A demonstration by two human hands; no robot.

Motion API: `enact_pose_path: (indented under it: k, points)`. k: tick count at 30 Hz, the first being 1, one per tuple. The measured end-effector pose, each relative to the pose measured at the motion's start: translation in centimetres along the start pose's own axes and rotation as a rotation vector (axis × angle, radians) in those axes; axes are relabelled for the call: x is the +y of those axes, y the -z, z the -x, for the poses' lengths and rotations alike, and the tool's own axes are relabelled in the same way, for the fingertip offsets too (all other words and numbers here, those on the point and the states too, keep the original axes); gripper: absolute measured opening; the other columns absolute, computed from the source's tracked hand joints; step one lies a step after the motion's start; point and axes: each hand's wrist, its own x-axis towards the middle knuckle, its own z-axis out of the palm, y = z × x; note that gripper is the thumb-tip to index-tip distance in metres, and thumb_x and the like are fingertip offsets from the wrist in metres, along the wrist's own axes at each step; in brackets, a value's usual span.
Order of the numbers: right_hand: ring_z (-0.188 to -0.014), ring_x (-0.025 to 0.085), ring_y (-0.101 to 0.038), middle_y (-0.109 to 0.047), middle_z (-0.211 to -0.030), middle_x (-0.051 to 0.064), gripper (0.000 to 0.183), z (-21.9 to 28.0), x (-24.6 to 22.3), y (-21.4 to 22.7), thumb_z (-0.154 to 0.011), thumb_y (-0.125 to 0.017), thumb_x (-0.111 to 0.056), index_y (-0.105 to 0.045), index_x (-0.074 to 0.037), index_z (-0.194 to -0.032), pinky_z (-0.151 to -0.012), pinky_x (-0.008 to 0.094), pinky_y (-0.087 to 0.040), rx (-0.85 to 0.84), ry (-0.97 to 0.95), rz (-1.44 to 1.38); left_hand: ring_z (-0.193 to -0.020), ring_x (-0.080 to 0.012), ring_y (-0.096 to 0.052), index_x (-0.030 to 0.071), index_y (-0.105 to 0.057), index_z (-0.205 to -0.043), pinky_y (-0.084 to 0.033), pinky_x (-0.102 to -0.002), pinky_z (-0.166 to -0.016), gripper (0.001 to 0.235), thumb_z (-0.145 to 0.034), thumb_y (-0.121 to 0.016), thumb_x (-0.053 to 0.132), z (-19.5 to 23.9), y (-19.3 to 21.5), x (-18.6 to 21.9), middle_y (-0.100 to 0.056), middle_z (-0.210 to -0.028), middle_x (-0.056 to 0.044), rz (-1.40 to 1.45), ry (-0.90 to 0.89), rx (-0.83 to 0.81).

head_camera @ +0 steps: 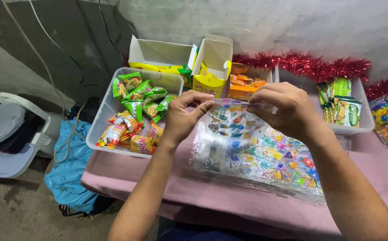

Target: Packing various small snack packets into a clear plastic bag from multiple containers.

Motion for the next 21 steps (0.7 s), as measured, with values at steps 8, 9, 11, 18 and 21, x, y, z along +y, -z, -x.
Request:
enact_pose_path:
  k: [8,9,11,18,21]
  points:
    - [-0.085,0.029,-0.072,-0.076,-0.088,0.002,0.019,-0.9,-1.6,-0.5,-0.084,-0.082,-0.007,-0.078,-0.017,-0.099,-0.082,0.041,-0.056,0.016,-0.039,-0.13,-0.086,-0.0177,-0.071,0.015,-0.077,-0.109,-0.056,-0.035,-0.084,0.027,-0.088,-0.077,0.031,-3.6,2.1,4.3,-0.078,-0.09,-0.007,-0.162,0.112,-0.329]
    - [-0.085,0.029,-0.073,-0.076,-0.088,0.003,0.02,-1.0,-1.7,-0.4,-0.084,-0.082,-0.006,-0.078,-0.017,-0.1,-0.083,0.041,-0.056,0.019,-0.051,-0.153,-0.085,-0.0233,-0.072,0.009,-0.077,-0.107,-0.056,-0.038,-0.084,0.024,-0.086,-0.079,0.02,-4.3,2.1,5.0,-0.078,-0.088,-0.012,-0.191,0.095,-0.427]
    - [-0.085,0.03,-0.073,-0.077,-0.088,0.005,0.023,-1.2,-1.9,-0.4,-0.084,-0.081,-0.004,-0.078,-0.016,-0.103,-0.083,0.042,-0.056,0.012,-0.07,-0.169,-0.083,-0.0218,-0.07,0.008,-0.077,-0.106,-0.057,-0.037,-0.083,0.022,-0.085,-0.078,0.016,-4.9,2.0,4.8,-0.077,-0.086,-0.011,-0.174,0.116,-0.472]
    - [-0.088,0.033,-0.073,-0.077,-0.092,0.007,0.028,-0.7,-2.0,-0.4,-0.082,-0.081,-0.005,-0.077,-0.016,-0.108,-0.082,0.045,-0.056,0.024,-0.038,-0.138,-0.077,-0.0139,-0.066,0.008,-0.077,-0.109,-0.059,-0.029,-0.076,0.025,-0.084,-0.079,0.009,-5.4,1.5,2.5,-0.074,-0.079,-0.007,-0.042,0.206,-0.554]
    - [-0.09,0.034,-0.073,-0.077,-0.096,0.009,0.023,-0.8,-2.5,-0.2,-0.083,-0.08,-0.004,-0.077,-0.014,-0.104,-0.083,0.044,-0.056,0.003,0.018,-0.099,-0.076,-0.0141,-0.067,0.006,-0.076,-0.109,-0.059,-0.028,-0.074,0.025,-0.084,-0.078,0.007,-5.4,1.4,2.3,-0.074,-0.08,-0.009,-0.019,0.216,-0.525]
